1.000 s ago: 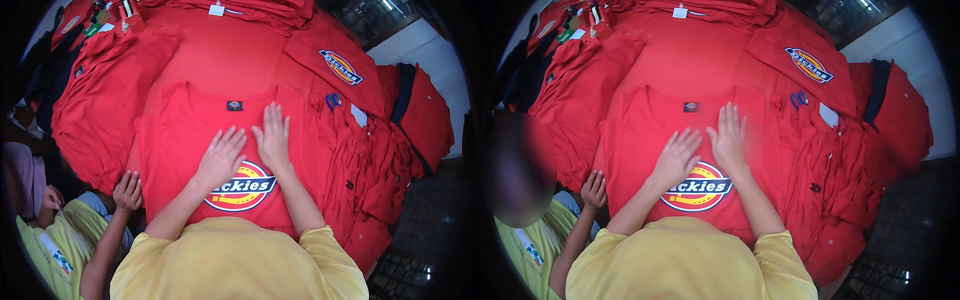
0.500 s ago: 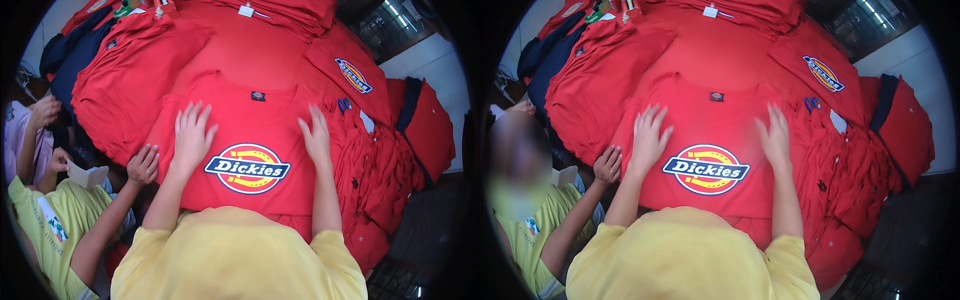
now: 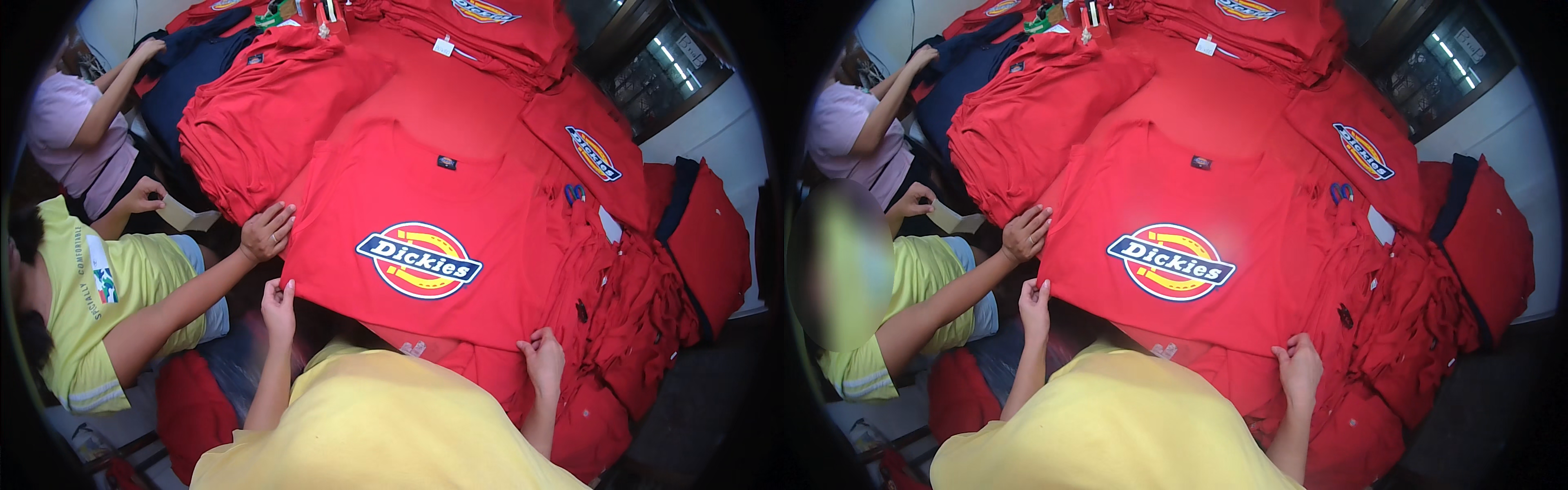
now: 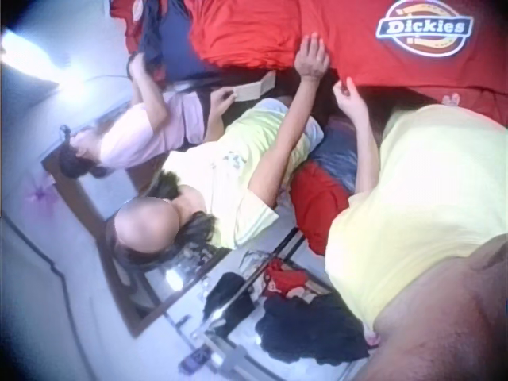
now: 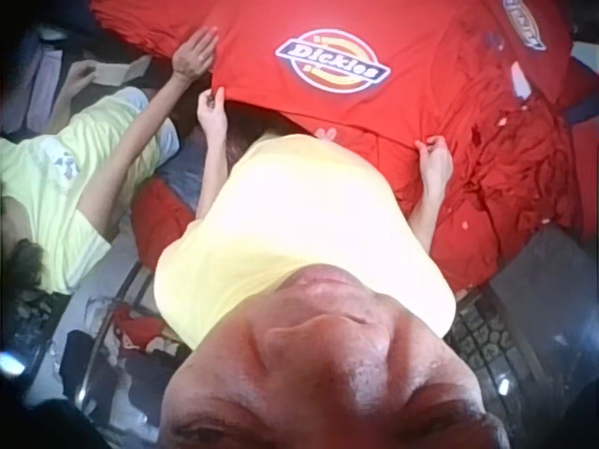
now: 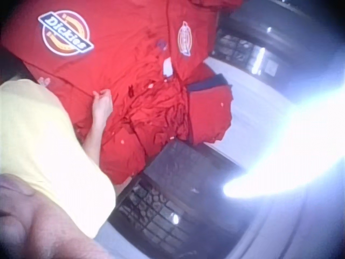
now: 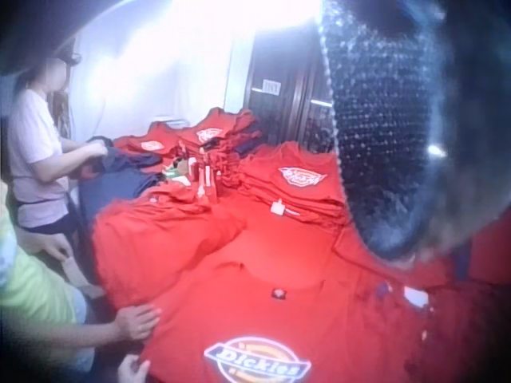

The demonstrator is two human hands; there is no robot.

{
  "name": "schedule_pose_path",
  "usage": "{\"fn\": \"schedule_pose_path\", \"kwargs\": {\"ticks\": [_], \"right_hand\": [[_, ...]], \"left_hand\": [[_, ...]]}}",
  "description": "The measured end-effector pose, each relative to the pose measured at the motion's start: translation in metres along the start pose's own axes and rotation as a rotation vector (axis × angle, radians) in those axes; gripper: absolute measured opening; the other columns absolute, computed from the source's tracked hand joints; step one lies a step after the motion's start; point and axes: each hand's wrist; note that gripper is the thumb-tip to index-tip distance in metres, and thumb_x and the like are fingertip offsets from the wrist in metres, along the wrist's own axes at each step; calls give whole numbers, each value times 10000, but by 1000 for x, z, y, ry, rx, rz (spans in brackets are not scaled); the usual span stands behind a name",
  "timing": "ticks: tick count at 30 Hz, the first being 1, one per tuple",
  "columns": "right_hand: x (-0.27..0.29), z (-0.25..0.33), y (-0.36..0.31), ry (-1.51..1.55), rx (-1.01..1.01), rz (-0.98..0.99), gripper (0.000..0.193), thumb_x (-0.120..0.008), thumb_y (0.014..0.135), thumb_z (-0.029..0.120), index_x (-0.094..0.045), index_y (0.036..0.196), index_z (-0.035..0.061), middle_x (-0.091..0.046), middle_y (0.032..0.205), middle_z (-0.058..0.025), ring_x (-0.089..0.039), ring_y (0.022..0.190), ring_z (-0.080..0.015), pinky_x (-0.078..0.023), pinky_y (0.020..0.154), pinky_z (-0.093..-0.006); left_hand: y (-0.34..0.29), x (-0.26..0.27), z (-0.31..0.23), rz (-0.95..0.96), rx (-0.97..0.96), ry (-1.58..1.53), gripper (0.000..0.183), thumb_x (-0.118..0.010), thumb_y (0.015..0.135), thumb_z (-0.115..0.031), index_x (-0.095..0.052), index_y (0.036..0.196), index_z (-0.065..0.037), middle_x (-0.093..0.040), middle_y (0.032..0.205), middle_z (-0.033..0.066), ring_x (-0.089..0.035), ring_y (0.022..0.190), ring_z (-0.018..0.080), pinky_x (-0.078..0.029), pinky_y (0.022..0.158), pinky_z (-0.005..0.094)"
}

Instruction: The person picks up red t-shirts from a table, spreads them out to check for quality or stickers, and stacks them into piles.

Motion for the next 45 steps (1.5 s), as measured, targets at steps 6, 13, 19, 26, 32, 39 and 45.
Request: {"fn": "schedule_pose_path", "kwargs": {"ticks": [6, 13, 19, 26, 32, 39, 45], "right_hand": [[18, 2, 14, 336, 216, -204, 205, -585, 911, 181, -500, 926, -5, -599, 744, -155, -643, 673, -282, -487, 570, -361], [115, -29, -11, 1439, 433, 152, 170, -623, 844, 0, -462, 896, 19, -596, 705, -122, -628, 526, -191, -505, 440, -262], [181, -76, 19, 1833, 824, -113, 134, -510, 923, 7, -429, 1024, 41, -504, 826, -35, -473, 565, -53, -395, 410, -194], [288, -109, 198, 1448, 615, -410, 144, -582, 910, 71, -576, 1044, 18, -623, 954, -69, -637, 802, -189, -569, 748, -325], [416, -139, 236, 1390, 716, -879, 213, -535, 918, 10, -514, 1106, -89, -565, 1095, -151, -621, 934, -284, -551, 890, -378], [268, -200, 345, 1278, 288, -625, 148, -631, 882, 138, -657, 989, 40, -645, 928, -56, -618, 775, -160, -554, 734, -301], [97, -252, 356, 524, 99, -721, 248, -612, 871, 159, -652, 1082, 34, -649, 1029, -139, -590, 1028, -242, -449, 877, -324]], "left_hand": [[-5, 6, -66, 95, -58, 342, 176, -533, 954, -179, -508, 1004, -12, -573, 798, 75, -613, 637, 130, -507, 530, 277], [4, 37, -187, 6, -297, -262, 99, -532, 963, -181, -464, 960, -109, -507, 884, -20, -513, 839, 55, -434, 707, 212], [29, -15, -283, -24, -614, -519, 244, -575, 914, -78, -489, 1140, -50, -572, 879, 28, -577, 765, 87, -486, 726, 226], [84, -245, -386, 429, -640, -670, 206, -656, 875, -110, -627, 1066, -38, -639, 1021, 35, -623, 866, 114, -505, 707, 249], [113, -395, -460, 667, -678, -840, 248, -632, 896, -130, -616, 1116, -17, -653, 1062, 58, -618, 835, 124, -511, 828, 306], [146, -535, -354, 800, -285, -516, 279, -577, 901, -60, -606, 1178, -51, -618, 1074, 58, -603, 833, 146, -544, 755, 270], [79, -505, -229, 1023, -441, 196, 589, -647, 876, -341, -497, 1304, 35, -533, 1310, 162, -482, 1228, 243, -356, 1035, 337]]}}
Point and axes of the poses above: each hand's wrist, its own y-axis towards the middle knuckle, its own x-axis out of the back of the hand, z = x × y
